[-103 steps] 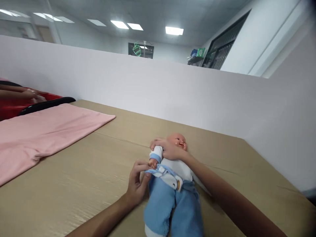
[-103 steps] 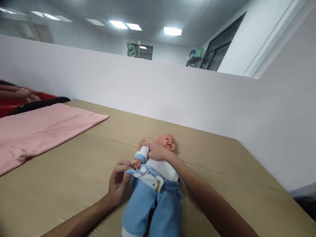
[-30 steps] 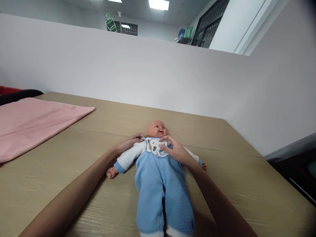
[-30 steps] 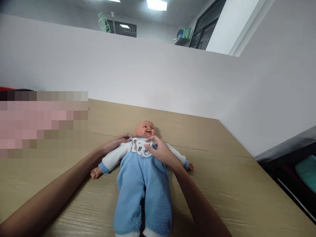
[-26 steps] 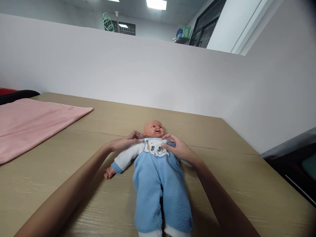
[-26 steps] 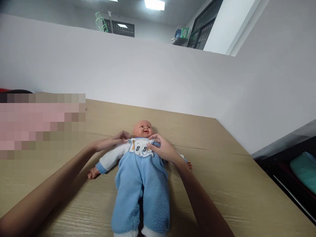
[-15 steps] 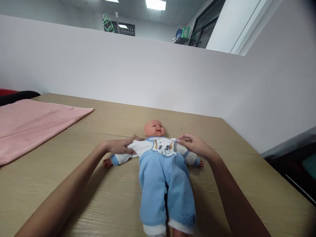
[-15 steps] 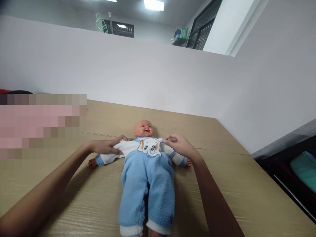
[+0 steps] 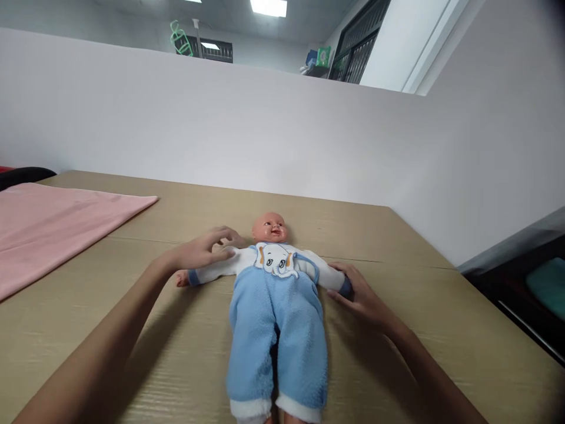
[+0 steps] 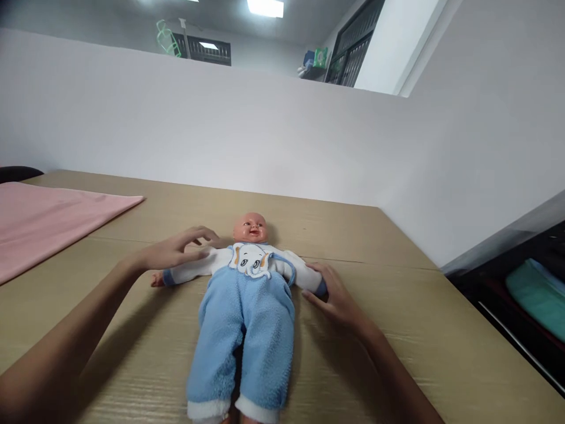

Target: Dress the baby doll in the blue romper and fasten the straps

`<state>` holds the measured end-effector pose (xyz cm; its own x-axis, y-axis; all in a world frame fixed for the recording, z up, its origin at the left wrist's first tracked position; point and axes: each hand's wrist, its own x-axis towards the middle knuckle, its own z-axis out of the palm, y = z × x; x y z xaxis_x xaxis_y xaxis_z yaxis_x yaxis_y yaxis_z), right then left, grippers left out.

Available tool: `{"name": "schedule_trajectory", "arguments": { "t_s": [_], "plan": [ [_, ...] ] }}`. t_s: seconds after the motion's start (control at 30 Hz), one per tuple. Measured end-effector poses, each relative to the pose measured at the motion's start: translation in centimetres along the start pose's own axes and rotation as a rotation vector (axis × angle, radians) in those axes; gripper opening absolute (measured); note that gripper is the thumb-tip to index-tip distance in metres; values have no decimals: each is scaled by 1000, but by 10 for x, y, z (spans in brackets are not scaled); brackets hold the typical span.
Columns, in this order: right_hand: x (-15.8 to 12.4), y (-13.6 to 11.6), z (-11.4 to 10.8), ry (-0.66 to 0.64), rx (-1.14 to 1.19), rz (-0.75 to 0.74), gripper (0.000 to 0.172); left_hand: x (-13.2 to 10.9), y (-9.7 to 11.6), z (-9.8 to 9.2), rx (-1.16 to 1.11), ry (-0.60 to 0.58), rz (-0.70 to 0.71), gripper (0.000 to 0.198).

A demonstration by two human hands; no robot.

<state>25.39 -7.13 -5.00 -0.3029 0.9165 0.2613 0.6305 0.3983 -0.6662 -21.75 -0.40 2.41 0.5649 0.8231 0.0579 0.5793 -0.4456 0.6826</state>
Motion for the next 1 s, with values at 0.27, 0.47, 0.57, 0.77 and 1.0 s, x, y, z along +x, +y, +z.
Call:
{"name": "schedule_trajectory", "arguments": {
  "t_s": [0.27, 0.47, 0.57, 0.77, 1.0],
  "plan": [
    [-18, 21, 2, 58, 20, 84, 51, 84, 82, 86, 327, 77, 343, 30],
    [-23, 3, 7, 310, 283, 175, 56, 126, 73, 115, 306, 77, 385, 34],
    [-18, -10, 5, 402, 372, 152, 60, 122, 73, 115, 143, 87, 485, 33],
    [13, -34, 7, 444, 435, 102, 57, 113, 86, 111, -65, -22, 593, 31],
    [30, -62, 36, 292, 335, 6, 39, 103, 75, 112, 79, 262, 822, 38]
  ]
}}
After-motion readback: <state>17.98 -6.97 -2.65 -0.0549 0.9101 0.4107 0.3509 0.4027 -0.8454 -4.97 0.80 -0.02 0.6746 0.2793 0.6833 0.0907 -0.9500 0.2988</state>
